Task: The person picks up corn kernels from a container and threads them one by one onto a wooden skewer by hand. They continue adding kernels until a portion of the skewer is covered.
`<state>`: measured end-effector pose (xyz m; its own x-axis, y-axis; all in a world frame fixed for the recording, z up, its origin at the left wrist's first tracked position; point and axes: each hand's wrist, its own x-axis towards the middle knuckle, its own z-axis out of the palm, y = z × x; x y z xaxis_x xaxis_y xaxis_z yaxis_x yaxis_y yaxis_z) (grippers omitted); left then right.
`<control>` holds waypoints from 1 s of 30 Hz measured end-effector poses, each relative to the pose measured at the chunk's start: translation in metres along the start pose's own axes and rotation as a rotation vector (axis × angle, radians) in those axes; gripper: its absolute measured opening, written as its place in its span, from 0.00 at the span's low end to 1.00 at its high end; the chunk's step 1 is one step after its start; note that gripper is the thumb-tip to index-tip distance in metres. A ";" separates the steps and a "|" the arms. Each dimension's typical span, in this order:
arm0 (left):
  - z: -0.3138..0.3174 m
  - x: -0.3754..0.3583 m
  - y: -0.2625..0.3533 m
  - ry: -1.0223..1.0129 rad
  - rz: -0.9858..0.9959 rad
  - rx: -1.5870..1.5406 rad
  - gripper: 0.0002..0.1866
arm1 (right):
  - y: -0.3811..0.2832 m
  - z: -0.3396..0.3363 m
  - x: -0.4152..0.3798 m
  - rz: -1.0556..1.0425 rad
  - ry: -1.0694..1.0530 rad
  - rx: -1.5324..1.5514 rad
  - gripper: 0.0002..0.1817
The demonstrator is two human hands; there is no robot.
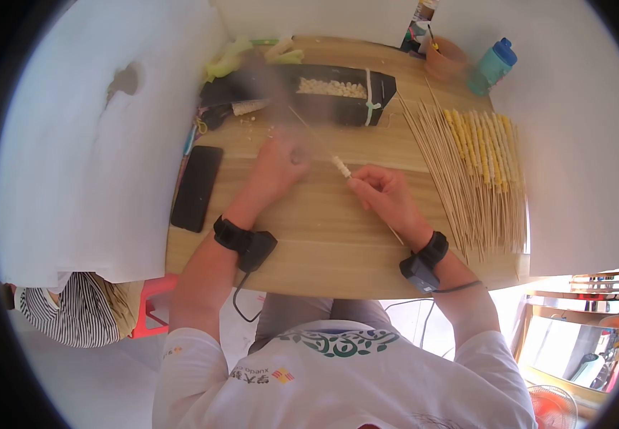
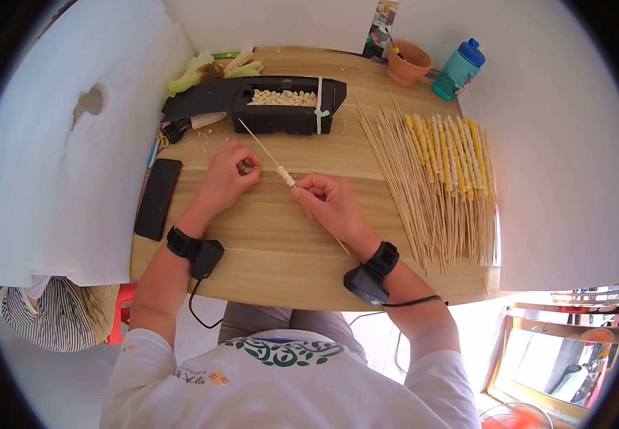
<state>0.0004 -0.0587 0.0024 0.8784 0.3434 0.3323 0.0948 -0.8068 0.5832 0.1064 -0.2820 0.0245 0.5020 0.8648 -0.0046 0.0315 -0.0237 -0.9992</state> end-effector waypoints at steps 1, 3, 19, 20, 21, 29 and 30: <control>0.001 -0.001 -0.001 0.012 0.025 -0.001 0.05 | 0.000 0.000 0.000 0.007 0.001 -0.023 0.08; 0.002 0.000 -0.002 0.029 0.051 -0.002 0.05 | -0.001 0.001 0.000 0.003 0.002 -0.018 0.08; -0.017 0.012 -0.036 0.231 -0.323 -0.732 0.10 | -0.003 0.002 0.000 0.009 -0.023 -0.012 0.07; -0.017 0.012 -0.038 0.232 -0.317 -0.853 0.11 | -0.002 0.001 0.000 0.006 -0.026 -0.013 0.07; -0.017 0.013 -0.039 0.235 -0.316 -0.851 0.11 | 0.000 0.001 0.000 0.006 -0.027 -0.011 0.07; -0.020 0.014 -0.033 0.254 -0.381 -1.113 0.10 | 0.003 0.001 -0.001 -0.013 -0.041 -0.009 0.07; -0.019 0.015 -0.033 0.254 -0.381 -1.112 0.10 | 0.002 0.001 -0.001 -0.004 -0.051 -0.014 0.08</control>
<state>0.0014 -0.0181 0.0024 0.7525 0.6556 0.0628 -0.2371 0.1808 0.9545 0.1045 -0.2826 0.0222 0.4574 0.8892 -0.0033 0.0457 -0.0272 -0.9986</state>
